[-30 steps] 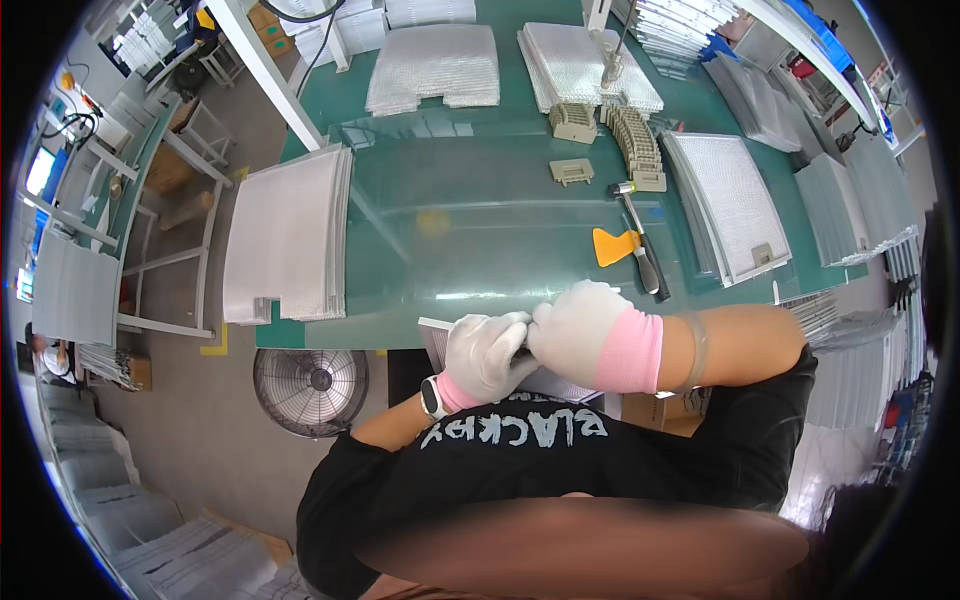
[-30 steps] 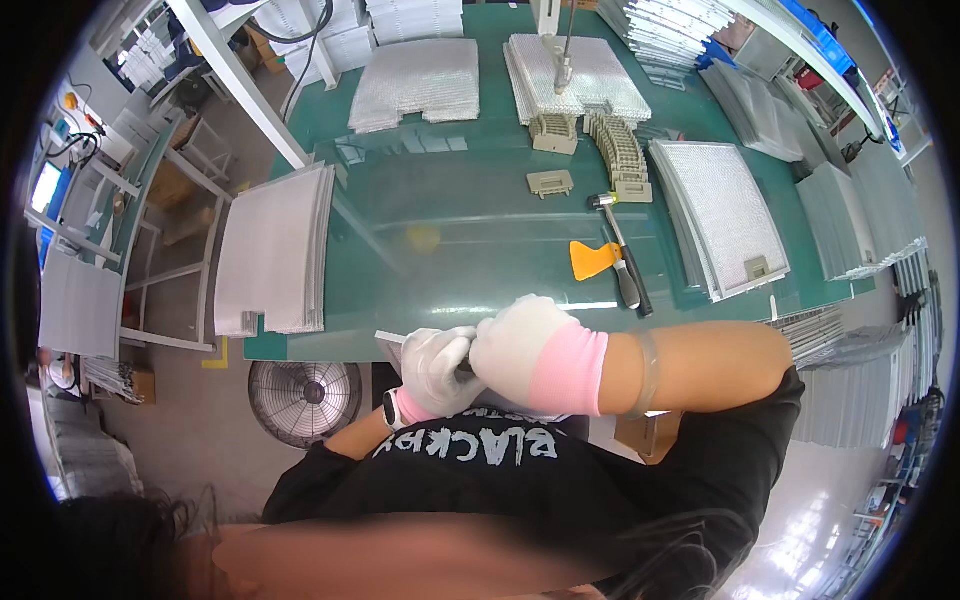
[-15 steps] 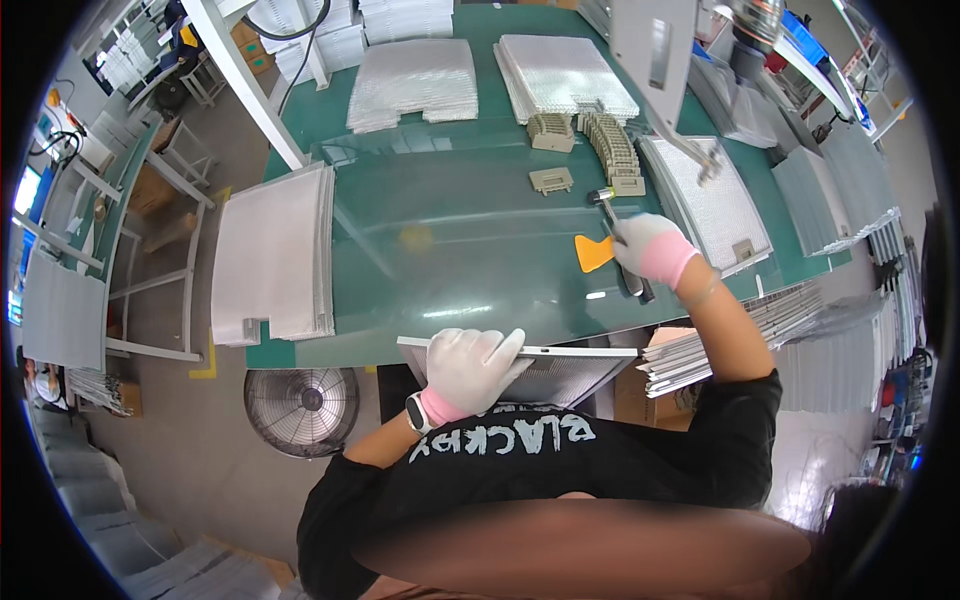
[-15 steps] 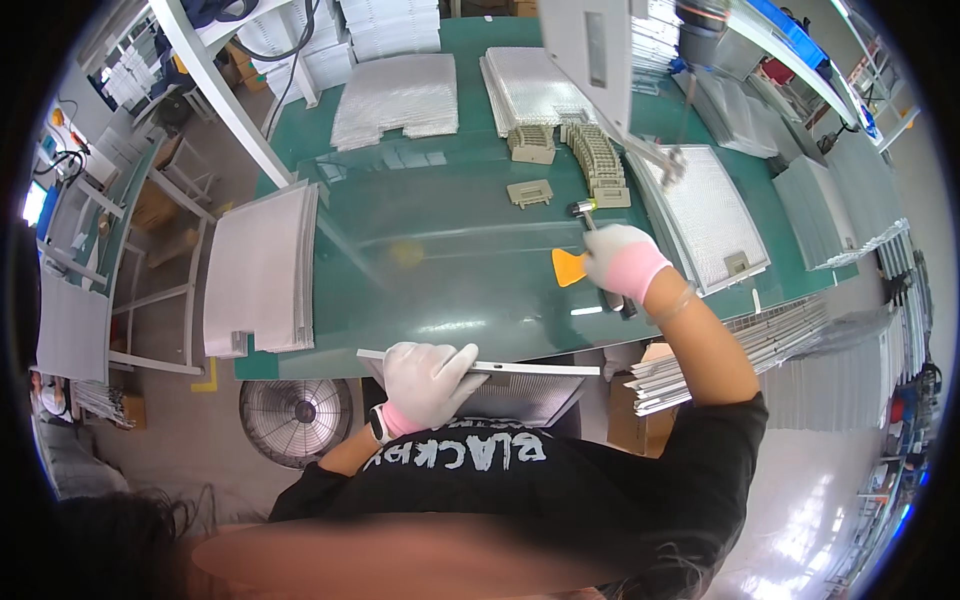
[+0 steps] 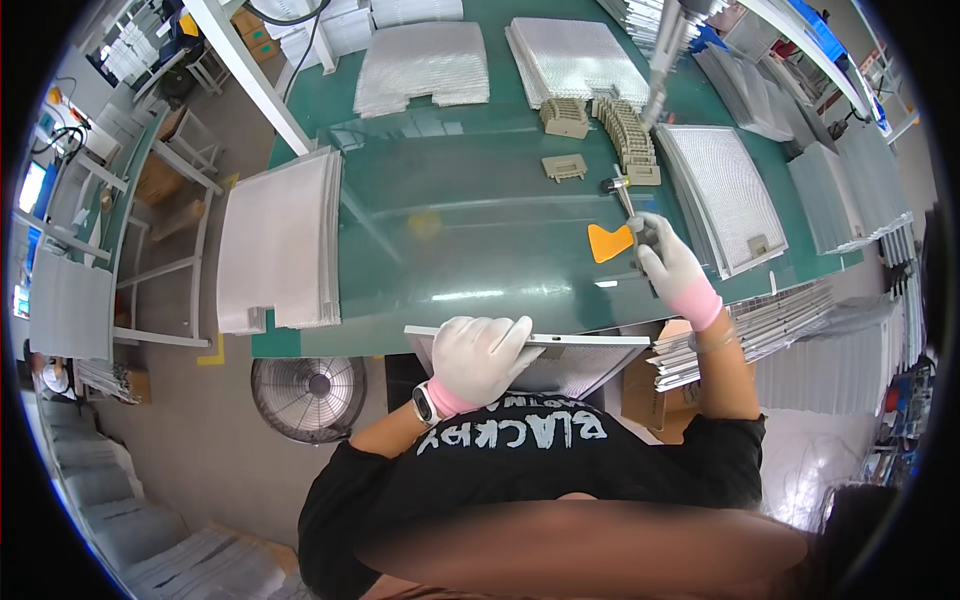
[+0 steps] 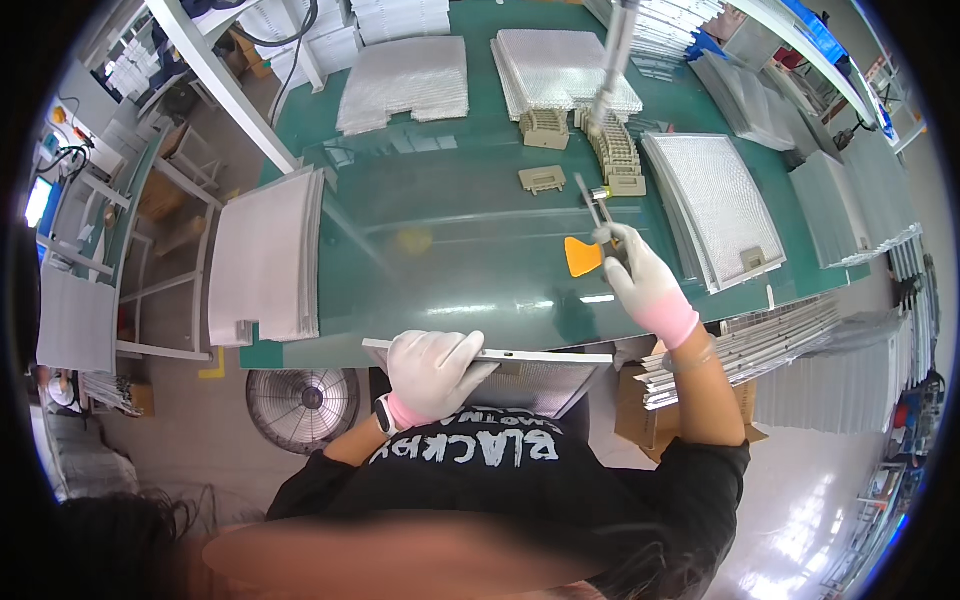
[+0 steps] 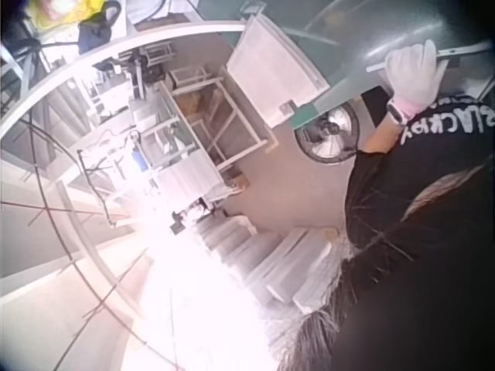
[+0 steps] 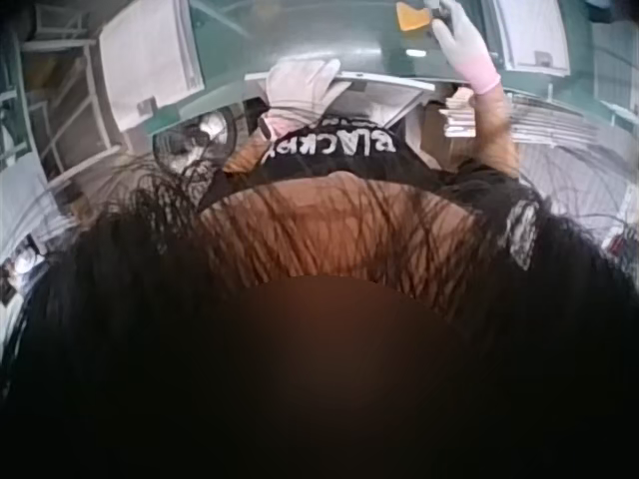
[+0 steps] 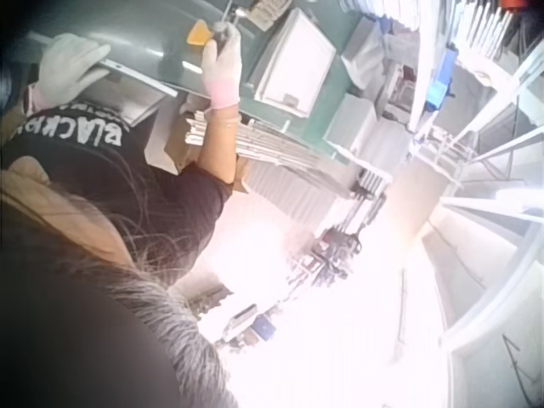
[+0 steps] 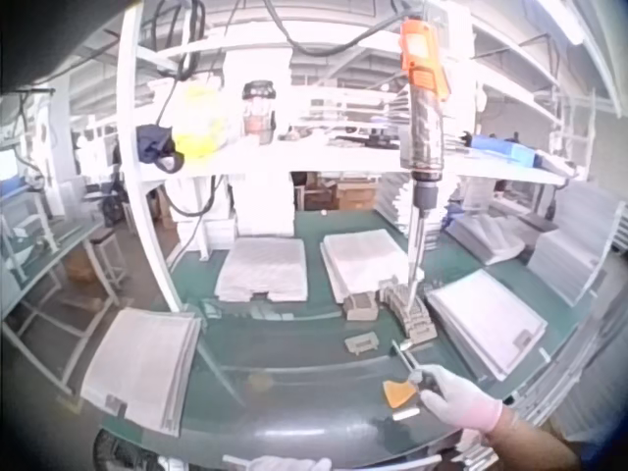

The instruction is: Assemble a metal mesh filter by fitting components together and securing with tools.

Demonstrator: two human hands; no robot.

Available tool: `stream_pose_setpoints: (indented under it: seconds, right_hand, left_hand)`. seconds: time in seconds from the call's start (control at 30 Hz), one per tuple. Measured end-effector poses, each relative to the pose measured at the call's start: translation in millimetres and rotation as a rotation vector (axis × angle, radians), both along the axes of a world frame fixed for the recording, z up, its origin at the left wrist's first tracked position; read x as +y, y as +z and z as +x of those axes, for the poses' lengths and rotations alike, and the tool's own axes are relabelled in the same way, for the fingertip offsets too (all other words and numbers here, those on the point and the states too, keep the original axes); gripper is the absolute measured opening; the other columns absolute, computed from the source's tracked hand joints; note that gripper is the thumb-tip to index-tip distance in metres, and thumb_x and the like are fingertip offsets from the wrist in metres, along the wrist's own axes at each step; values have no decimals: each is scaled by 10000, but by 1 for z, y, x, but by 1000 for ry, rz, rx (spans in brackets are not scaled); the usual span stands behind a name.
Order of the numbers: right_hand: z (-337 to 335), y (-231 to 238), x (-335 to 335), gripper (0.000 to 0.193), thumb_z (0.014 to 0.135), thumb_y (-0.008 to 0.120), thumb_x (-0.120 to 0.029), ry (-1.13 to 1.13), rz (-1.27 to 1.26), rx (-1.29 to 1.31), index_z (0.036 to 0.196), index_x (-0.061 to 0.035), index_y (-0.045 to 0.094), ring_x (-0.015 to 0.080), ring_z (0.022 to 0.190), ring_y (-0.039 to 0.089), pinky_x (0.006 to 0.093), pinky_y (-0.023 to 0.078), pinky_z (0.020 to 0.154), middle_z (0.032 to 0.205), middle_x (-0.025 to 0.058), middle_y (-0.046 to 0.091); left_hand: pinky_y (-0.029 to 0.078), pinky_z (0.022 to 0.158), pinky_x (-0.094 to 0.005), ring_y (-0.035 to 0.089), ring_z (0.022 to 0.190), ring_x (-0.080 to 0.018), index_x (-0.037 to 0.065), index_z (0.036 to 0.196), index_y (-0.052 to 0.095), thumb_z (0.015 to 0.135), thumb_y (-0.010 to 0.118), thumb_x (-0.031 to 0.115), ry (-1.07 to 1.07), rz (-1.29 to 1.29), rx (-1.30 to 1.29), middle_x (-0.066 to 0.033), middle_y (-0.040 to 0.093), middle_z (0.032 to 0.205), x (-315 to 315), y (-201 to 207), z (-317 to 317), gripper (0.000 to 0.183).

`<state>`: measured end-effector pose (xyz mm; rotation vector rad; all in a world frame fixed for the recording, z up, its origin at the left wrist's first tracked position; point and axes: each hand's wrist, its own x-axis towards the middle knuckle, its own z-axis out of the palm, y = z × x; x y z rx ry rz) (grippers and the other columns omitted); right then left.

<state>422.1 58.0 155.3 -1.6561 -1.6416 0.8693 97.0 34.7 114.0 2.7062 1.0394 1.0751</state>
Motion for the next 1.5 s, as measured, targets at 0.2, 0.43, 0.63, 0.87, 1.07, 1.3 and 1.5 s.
stream_pose_setpoints:
  seconds: [0.2,0.43,0.63,0.87,1.07,1.3,1.5]
  right_hand:
    - [-26,38,-6,489,884,630,7,142,270,375,1365,-26,547,161,976,635,294,524,886,1113,96,610]
    - [-68,27,20,490,990,633,-95,291,330,788,1458,-36,501,127,1016,600,299,493,909,1152,99,628]
    - [-97,22,42,490,1012,588,-84,288,204,877,1478,-1,461,116,721,662,240,531,730,1101,76,608]
    - [-102,16,52,512,1015,607,-116,318,151,886,1484,6,442,137,656,674,232,536,693,1065,56,612]
    - [-99,7,60,543,1018,609,-136,321,127,852,1503,12,416,126,685,666,240,539,697,1067,52,608]
    - [-106,6,68,617,1011,613,-221,448,0,888,1542,-14,377,119,811,592,273,522,771,1102,66,600]
    - [-133,-3,62,568,972,659,-325,547,-374,1637,1453,-103,453,111,639,433,268,349,583,993,29,529]
  left_hand:
    - [446,625,-357,640,673,-177,112,1043,682,739,833,335,3,26,-22,29,637,782,0,0,1,406]
    - [435,591,-357,618,634,-172,106,1010,685,736,824,336,-9,3,-18,31,611,737,-1,6,3,384]
    - [429,569,-353,602,615,-163,97,1011,691,730,827,345,0,65,-25,36,598,717,-4,3,2,399]
    - [413,574,-332,561,584,-142,124,1039,688,773,803,370,4,66,-10,33,530,691,-3,1,3,380]
    - [422,567,-342,577,596,-155,106,1009,688,741,816,355,-17,38,2,29,553,696,-4,7,2,388]
    - [412,528,-346,564,570,-160,97,967,700,716,828,351,-54,60,-3,23,537,662,-2,7,5,380]
    - [396,503,-342,538,538,-154,127,936,718,742,815,369,-61,100,-19,27,499,628,-5,5,7,324]
